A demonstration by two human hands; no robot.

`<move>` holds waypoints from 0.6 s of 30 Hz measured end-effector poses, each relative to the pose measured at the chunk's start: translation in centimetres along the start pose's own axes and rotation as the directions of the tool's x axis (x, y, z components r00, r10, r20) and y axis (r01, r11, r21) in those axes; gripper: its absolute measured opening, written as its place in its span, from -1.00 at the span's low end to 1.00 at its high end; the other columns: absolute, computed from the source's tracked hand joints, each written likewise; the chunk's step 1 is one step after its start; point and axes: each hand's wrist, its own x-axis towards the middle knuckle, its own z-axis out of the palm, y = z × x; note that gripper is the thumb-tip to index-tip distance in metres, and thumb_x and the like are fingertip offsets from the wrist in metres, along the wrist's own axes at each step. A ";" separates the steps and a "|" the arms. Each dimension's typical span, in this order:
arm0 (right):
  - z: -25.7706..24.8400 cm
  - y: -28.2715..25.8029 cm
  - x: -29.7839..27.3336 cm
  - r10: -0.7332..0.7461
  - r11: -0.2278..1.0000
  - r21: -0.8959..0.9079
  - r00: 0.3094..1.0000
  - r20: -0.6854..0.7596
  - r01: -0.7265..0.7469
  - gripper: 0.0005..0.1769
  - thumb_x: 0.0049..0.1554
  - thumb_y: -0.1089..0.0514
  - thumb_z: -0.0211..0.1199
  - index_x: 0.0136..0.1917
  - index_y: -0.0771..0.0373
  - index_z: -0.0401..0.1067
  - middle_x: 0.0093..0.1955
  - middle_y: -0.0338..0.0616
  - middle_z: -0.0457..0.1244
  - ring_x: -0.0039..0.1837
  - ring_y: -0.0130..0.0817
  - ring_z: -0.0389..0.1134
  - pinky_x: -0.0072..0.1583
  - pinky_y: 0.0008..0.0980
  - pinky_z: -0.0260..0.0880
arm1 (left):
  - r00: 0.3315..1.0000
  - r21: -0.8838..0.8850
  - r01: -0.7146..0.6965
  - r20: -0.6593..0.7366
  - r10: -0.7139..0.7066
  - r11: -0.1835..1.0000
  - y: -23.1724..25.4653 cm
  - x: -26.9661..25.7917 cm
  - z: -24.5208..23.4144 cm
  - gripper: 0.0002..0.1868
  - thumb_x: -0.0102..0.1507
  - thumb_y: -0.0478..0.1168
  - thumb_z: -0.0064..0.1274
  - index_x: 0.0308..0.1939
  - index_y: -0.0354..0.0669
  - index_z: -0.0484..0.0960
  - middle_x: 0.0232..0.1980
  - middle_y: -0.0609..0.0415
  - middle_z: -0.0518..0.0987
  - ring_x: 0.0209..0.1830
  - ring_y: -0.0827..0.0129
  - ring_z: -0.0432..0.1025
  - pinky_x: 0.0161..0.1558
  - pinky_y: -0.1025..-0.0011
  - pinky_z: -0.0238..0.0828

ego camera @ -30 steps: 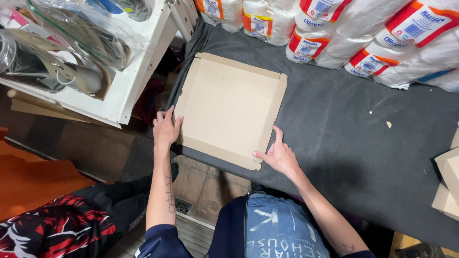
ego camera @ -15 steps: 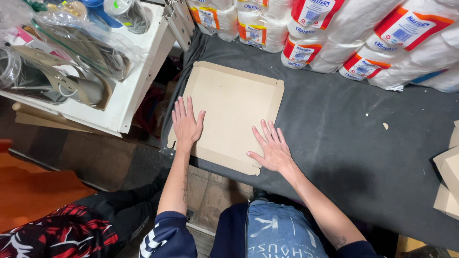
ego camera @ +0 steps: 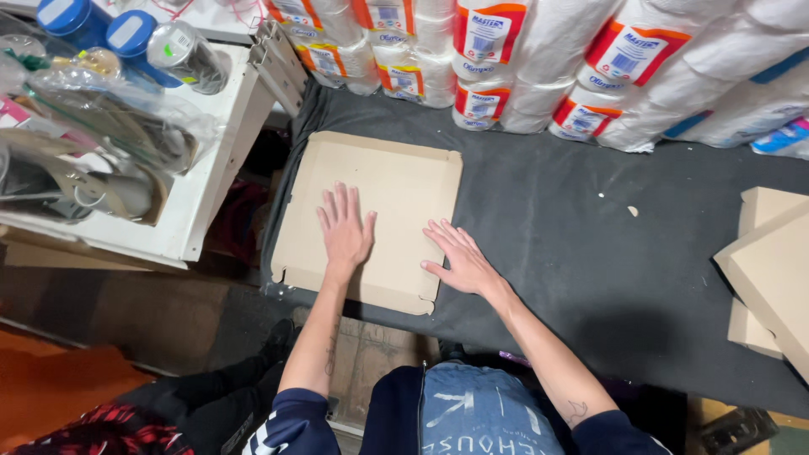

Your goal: The person assembles several cardboard pizza boxes by hand on a table, folding the sides and lids into place one at a time.

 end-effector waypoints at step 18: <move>-5.5 26.2 -40.7 0.553 0.740 0.597 -0.226 -0.802 -0.311 -0.66 0.24 0.22 0.43 0.24 0.27 0.45 -0.05 -0.12 0.29 -0.20 -0.46 0.28 -0.11 -0.48 0.37 | 0.714 -0.593 -0.549 0.033 0.699 0.589 32.6 -9.5 4.5 -0.39 0.33 0.06 0.09 0.35 -0.16 0.36 0.55 -0.13 0.16 0.54 -0.14 0.04 0.50 -0.21 -0.08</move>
